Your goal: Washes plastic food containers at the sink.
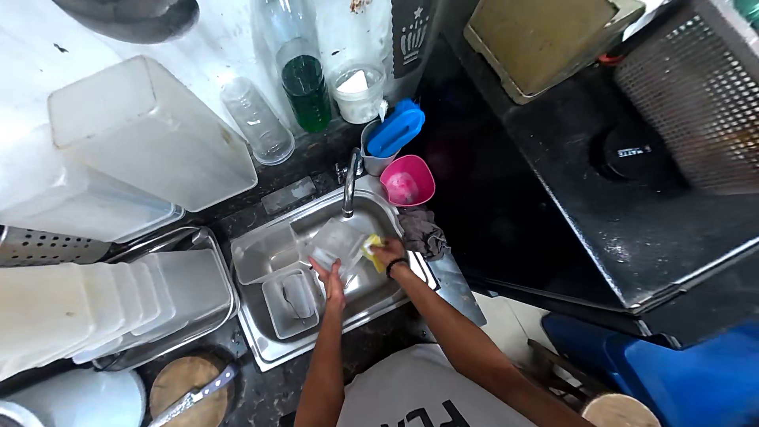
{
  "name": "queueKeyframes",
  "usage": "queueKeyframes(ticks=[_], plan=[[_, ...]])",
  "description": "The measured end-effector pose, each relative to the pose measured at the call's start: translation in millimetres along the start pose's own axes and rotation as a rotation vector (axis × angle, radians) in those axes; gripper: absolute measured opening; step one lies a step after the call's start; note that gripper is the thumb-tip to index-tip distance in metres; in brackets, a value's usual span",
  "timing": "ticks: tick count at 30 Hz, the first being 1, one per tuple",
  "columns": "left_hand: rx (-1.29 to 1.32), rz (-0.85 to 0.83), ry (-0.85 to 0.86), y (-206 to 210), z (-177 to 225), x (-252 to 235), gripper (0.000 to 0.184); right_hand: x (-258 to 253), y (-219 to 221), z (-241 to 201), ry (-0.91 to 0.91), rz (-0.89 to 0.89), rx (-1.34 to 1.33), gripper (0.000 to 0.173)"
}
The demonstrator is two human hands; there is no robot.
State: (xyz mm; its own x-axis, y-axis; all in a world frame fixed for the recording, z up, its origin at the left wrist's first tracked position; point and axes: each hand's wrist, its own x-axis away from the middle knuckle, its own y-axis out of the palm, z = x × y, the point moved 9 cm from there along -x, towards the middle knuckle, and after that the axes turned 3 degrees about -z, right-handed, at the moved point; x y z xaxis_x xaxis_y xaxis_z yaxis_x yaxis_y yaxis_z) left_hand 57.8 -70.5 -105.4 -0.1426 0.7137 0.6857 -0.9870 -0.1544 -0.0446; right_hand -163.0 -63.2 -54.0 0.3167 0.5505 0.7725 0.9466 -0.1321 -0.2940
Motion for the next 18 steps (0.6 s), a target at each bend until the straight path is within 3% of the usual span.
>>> queueKeyframes(ticks=[7, 12, 16, 18], plan=[[0.066, 0.001, 0.019, 0.8, -2.1, -0.8, 0.101, 34.0, 58.1, 18.0, 0.02, -0.115, 0.007, 0.044], [-0.107, -0.126, 0.134, -7.4, -1.5, -8.0, 0.111, 7.2, 15.5, 5.2, 0.071, 0.01, 0.178, 0.048], [-0.214, -0.332, 0.17, -1.1, 4.3, -31.1, 0.092, 31.6, 11.5, -0.8, -0.084, -0.14, 0.363, 0.054], [-0.353, -0.308, 0.136, -3.4, 3.0, -35.0, 0.087, 41.1, 5.3, -19.4, -0.167, -0.153, 0.469, 0.057]])
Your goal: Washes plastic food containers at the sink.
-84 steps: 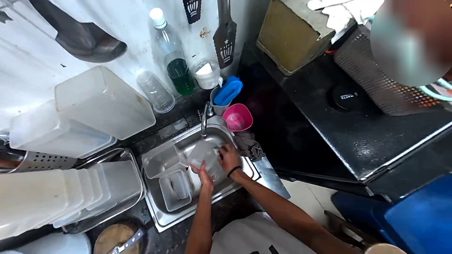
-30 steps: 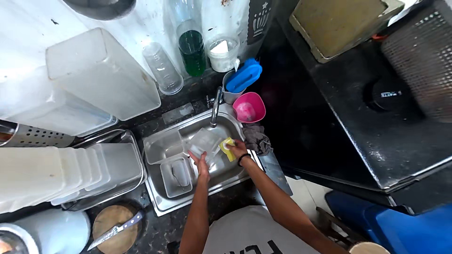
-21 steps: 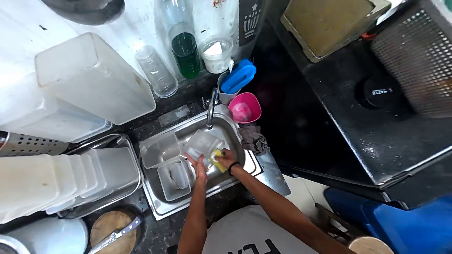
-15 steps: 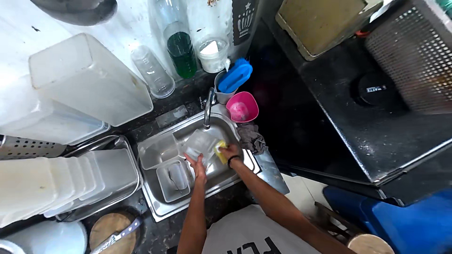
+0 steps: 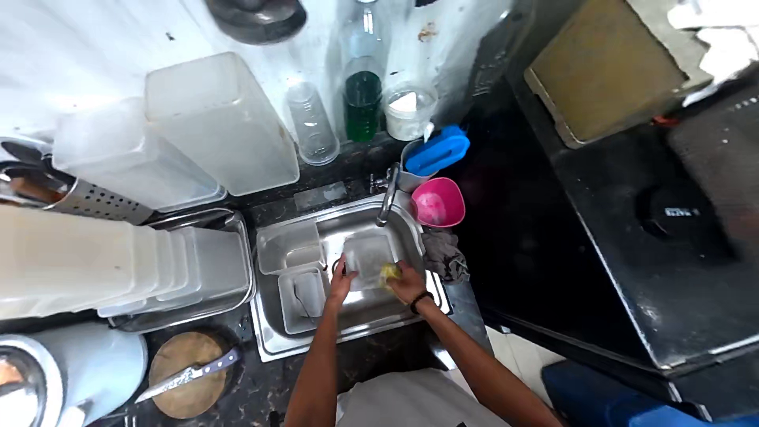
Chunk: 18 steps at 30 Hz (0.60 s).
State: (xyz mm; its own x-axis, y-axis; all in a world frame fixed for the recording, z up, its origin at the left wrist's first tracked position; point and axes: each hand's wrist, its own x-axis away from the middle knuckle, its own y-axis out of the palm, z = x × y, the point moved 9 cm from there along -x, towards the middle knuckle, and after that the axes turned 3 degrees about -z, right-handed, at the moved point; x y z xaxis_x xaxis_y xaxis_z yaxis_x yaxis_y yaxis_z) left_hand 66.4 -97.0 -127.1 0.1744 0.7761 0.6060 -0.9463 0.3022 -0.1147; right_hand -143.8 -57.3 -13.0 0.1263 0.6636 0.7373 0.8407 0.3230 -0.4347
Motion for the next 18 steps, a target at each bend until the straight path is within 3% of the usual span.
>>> queueKeyframes(ticks=[2, 4, 6, 8, 11, 13, 16, 18], plan=[[-0.033, 0.19, -0.189, -5.8, -4.1, 21.6, 0.083, -10.5, -21.4, -20.7, -0.079, 0.115, 0.099, 0.059], [0.322, 0.325, -0.473, 6.5, -11.4, 60.2, 0.071, -39.4, -27.4, -35.4, -0.202, 0.241, 0.219, 0.058], [0.814, 0.218, -0.61, 38.0, -19.9, 74.8, 0.076, -70.0, 2.4, -32.4, -0.326, 0.224, 0.393, 0.065], [1.21, 0.175, -0.446, 50.6, -25.3, 58.0, 0.072, -61.1, 57.6, -28.8, -0.457, 0.133, 0.555, 0.06], [1.289, 0.263, -0.32, 34.0, -28.2, 42.1, 0.057, -29.4, 108.3, -36.7, -0.744, 0.001, 0.693, 0.049], [1.272, 0.215, -0.364, 32.3, -34.1, 43.3, 0.05, -45.5, 84.5, -48.1, -0.688, -0.043, 0.729, 0.049], [1.346, 0.203, -0.338, 33.9, -35.1, 45.9, 0.046, -99.7, 45.5, -52.4, -0.542, 0.159, 0.638, 0.048], [1.38, 0.234, -0.276, 34.6, -27.1, 42.3, 0.042, -92.8, 53.3, -57.6, -0.587, 0.198, 0.503, 0.042]])
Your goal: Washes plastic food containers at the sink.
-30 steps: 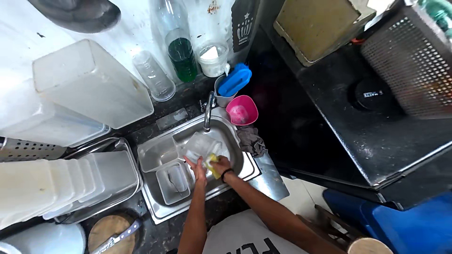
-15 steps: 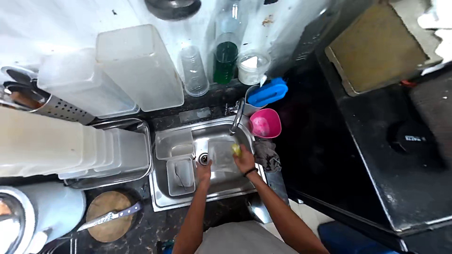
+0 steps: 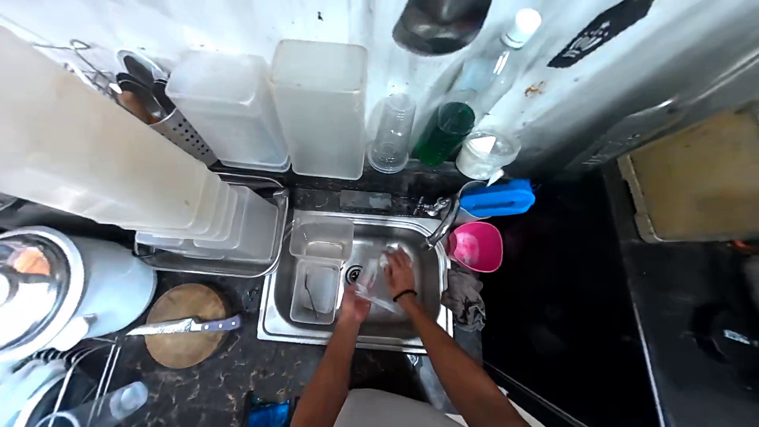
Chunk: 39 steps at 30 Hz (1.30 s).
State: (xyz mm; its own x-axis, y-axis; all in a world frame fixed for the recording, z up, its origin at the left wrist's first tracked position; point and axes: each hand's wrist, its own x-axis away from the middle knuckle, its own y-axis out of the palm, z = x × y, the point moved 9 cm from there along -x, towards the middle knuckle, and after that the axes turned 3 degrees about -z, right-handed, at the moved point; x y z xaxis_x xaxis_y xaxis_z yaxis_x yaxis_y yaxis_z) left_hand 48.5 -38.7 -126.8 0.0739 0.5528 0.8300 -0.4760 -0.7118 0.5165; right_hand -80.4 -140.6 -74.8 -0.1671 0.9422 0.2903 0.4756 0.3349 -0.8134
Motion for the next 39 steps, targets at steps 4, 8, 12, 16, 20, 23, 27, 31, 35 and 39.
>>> queueKeyframes(ticks=[4, 8, 12, 16, 20, 23, 27, 31, 35, 39], plan=[[-0.092, -0.073, 0.03, 27.3, 7.5, 15.3, 0.035, 31.8, -3.9, -47.2, -0.243, -0.02, -0.227, 0.034], [-0.274, -0.233, 0.088, 42.4, -0.2, 30.9, 0.038, -2.2, -64.3, -12.3, -0.039, 0.03, -0.098, 0.033], [-0.463, -0.338, 0.256, 57.1, 0.1, 27.5, 0.042, 9.1, -53.0, -21.9, -0.007, -0.007, -0.037, 0.044], [-0.668, -0.382, 0.361, 47.9, 7.7, 20.3, 0.047, 27.7, -32.9, -62.2, -0.086, -0.261, 0.059, 0.05], [-0.761, -0.399, 0.334, 47.1, 2.6, 22.9, 0.043, -4.6, -52.1, -24.0, -0.002, 0.015, -0.098, 0.037], [-0.847, -0.325, 0.329, 44.2, 4.0, 24.6, 0.048, 10.2, -19.7, -66.8, -0.186, -0.083, -0.207, 0.036], [-0.897, -0.349, 0.33, 44.2, 9.3, 27.5, 0.053, -24.0, -28.7, -47.3, -0.079, -0.115, -0.079, 0.034], [-0.988, -0.457, 0.288, 61.4, 22.5, 31.7, 0.045, -13.7, -41.3, -38.2, -0.044, -0.135, -0.093, 0.037], [-1.278, -0.457, 0.247, 65.5, 33.6, 31.0, 0.032, 32.0, -25.3, -65.1, -0.356, -0.16, -0.184, 0.037], [-1.349, -0.492, 0.145, 56.8, 23.8, 38.1, 0.032, -23.6, -41.5, -32.2, -0.066, -0.293, -0.071, 0.036]])
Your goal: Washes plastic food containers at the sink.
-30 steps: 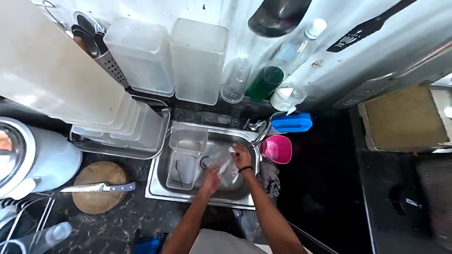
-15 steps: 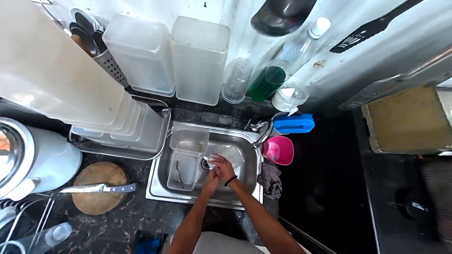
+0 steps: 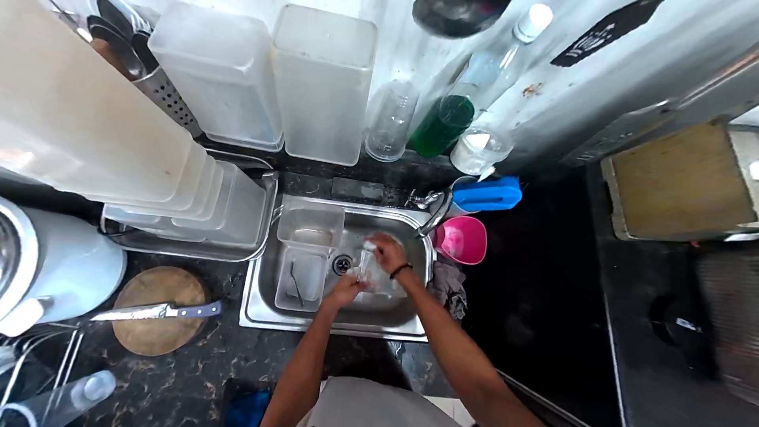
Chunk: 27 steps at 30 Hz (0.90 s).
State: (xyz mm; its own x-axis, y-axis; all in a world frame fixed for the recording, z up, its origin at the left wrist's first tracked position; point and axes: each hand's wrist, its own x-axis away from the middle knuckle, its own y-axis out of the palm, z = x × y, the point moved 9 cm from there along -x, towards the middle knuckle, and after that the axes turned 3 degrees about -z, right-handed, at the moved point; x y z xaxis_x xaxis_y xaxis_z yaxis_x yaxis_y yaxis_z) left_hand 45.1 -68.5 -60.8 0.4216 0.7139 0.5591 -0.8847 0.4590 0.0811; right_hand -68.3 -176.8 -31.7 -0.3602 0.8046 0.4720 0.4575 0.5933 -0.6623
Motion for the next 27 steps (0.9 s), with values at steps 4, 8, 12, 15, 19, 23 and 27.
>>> queueKeyframes(ticks=[4, 8, 12, 15, 19, 23, 27], plan=[[-0.096, 0.142, 0.126, -7.9, -23.3, 8.5, 0.05, -4.7, 3.5, 34.2, 0.034, 0.009, -0.436, 0.036], [-0.059, 0.241, 0.168, -14.5, -30.9, 0.7, 0.064, 42.6, 40.9, -0.9, -0.068, 0.111, -0.329, 0.038], [-0.062, 0.244, 0.117, -14.2, -54.3, -4.9, 0.045, 56.3, 89.9, -21.4, -0.272, 0.071, -0.164, 0.037], [-0.003, 0.193, 0.094, -11.1, -62.0, -5.0, 0.039, 21.0, 70.2, -21.2, -0.25, 0.026, -0.008, 0.04], [-0.028, 0.199, 0.084, -8.6, -68.5, -5.1, 0.039, -22.6, 30.7, -6.3, -0.104, 0.253, -0.059, 0.039], [-0.063, 0.24, 0.105, -11.8, -74.4, -4.0, 0.041, 36.5, 93.9, -6.3, -0.147, 0.207, -0.138, 0.037], [-0.048, 0.23, 0.037, -10.3, -64.0, -4.7, 0.045, 61.2, 53.8, 50.7, 0.015, 0.47, -0.139, 0.041]])
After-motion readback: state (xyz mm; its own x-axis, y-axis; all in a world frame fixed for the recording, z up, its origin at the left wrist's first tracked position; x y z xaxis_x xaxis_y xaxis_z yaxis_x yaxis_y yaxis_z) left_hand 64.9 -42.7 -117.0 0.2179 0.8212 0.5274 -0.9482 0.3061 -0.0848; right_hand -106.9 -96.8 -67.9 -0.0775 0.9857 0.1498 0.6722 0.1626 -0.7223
